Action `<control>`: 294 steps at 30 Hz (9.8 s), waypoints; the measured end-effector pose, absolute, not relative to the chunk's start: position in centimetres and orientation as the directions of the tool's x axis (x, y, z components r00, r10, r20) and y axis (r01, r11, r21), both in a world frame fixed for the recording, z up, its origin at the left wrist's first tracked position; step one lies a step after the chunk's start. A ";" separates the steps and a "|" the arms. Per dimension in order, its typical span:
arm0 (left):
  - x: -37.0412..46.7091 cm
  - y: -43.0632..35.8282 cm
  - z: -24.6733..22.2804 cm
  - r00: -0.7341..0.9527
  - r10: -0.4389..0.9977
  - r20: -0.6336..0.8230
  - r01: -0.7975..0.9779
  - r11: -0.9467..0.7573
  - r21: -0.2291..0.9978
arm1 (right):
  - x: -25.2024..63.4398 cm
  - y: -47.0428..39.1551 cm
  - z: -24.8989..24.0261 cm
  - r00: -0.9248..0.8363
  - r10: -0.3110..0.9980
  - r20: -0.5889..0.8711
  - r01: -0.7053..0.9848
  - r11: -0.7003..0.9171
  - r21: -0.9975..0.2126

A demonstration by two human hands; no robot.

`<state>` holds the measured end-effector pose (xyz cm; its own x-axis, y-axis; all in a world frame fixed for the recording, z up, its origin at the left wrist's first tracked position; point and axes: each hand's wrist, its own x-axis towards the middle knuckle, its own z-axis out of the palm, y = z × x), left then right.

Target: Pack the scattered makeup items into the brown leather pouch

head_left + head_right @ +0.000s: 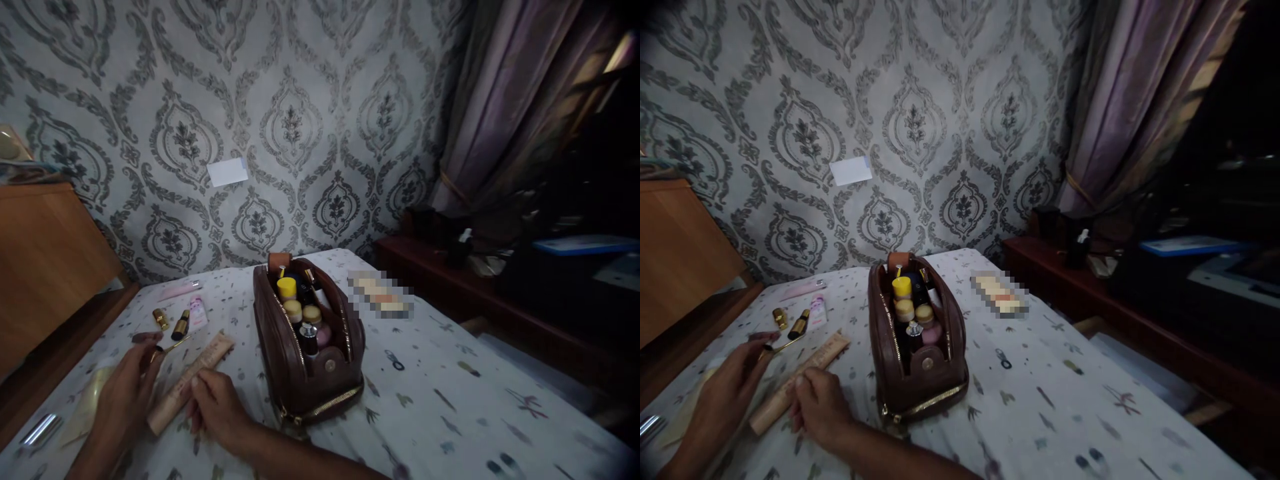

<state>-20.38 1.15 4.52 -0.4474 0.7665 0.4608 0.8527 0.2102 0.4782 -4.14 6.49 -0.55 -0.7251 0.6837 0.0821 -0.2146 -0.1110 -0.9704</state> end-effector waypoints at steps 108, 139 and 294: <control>-2.1 13.8 19.6 0.239 0.861 0.449 0.723 -0.466 0.510 | -4.8 7.1 -0.4 -0.667 0.745 0.032 -0.414 -0.334 -0.847; 2.1 17.4 17.1 0.176 0.971 0.160 0.984 -0.174 -0.027 | -5.1 7.1 -0.1 -0.674 0.737 -0.051 -0.342 -0.372 -0.863; -20.6 10.0 5.7 -0.574 0.808 0.135 0.819 0.569 0.075 | -4.4 7.2 -0.7 -0.628 0.774 0.086 -0.260 -0.103 -0.960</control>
